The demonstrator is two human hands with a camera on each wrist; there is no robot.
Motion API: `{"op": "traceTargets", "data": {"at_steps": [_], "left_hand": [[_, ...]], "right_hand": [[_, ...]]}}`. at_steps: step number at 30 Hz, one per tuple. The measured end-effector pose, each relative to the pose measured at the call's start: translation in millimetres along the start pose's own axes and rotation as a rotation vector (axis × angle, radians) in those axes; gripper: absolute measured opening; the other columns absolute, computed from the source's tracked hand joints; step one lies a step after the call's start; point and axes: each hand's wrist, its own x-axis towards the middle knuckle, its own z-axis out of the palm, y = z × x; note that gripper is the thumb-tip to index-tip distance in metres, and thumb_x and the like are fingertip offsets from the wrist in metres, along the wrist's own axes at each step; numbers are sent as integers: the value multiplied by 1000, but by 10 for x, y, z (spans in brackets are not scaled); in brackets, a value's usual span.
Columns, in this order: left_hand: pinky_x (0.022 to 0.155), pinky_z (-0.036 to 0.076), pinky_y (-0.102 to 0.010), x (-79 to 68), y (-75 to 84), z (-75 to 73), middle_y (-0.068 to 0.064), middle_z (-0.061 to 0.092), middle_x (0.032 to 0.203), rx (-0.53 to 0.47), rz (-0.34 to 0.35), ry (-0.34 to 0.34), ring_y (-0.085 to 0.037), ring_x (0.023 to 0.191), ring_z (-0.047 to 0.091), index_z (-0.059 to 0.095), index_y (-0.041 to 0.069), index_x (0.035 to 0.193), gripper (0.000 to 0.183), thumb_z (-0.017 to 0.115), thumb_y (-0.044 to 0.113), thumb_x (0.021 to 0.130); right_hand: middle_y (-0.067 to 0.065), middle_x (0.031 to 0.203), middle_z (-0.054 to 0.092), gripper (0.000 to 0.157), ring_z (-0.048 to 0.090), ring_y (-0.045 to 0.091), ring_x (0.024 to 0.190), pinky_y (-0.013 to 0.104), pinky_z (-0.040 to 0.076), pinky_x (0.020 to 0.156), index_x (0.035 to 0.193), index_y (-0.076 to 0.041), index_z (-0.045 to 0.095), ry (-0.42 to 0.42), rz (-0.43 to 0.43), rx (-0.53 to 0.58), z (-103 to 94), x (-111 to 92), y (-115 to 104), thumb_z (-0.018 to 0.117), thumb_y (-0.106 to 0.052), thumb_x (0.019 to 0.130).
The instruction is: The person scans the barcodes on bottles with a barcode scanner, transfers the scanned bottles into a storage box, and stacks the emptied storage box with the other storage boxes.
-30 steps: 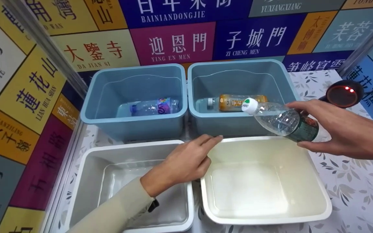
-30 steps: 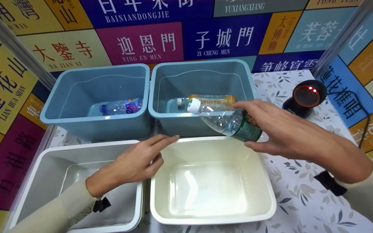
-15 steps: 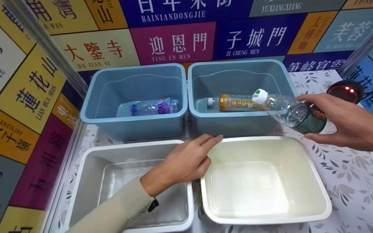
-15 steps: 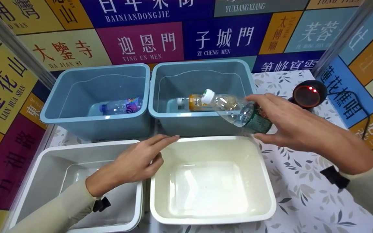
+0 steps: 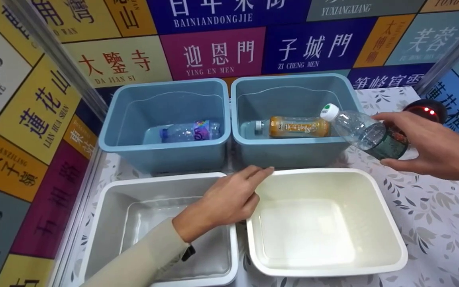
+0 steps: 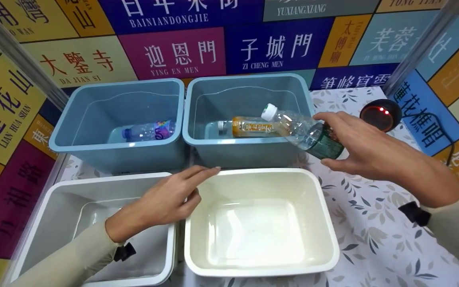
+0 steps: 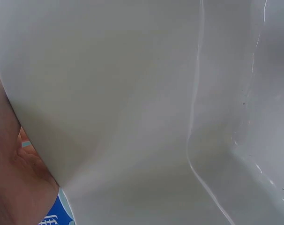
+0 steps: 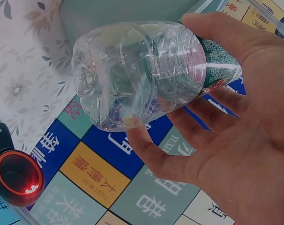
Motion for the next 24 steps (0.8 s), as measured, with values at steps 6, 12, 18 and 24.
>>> {"op": "traceTargets", "data": {"at_steps": [6, 12, 18, 24], "left_hand": [[67, 61, -38, 1, 0, -2, -8, 69, 140, -3, -5, -5, -20, 104, 75, 52, 14, 161, 63, 58, 8, 98], [68, 61, -38, 4, -2, -1, -8, 68, 141, -11, -2, -14, -20, 104, 75, 51, 13, 161, 63, 56, 8, 98], [68, 60, -37, 5, -2, -2, -8, 68, 140, -16, 6, -15, -20, 102, 74, 51, 12, 161, 63, 57, 7, 99], [68, 60, -37, 6, -2, -7, -8, 68, 139, -13, 8, -8, -20, 102, 74, 51, 12, 161, 63, 57, 7, 98]], "right_hand": [[34, 152, 44, 104, 53, 52, 124, 71, 53, 96, 166, -2, 30, -10, 19, 3, 21, 44, 109, 92, -19, 84], [32, 148, 46, 104, 56, 52, 118, 70, 56, 94, 166, -3, 30, -3, 55, 55, 26, 83, 239, 92, -21, 85], [34, 146, 46, 105, 53, 53, 116, 72, 56, 93, 168, -5, 27, 24, 87, 61, 39, 89, 371, 90, -23, 86], [35, 146, 45, 105, 53, 55, 116, 73, 54, 95, 168, -2, 26, 44, 86, 49, 43, 100, 487, 90, -19, 86]]}}
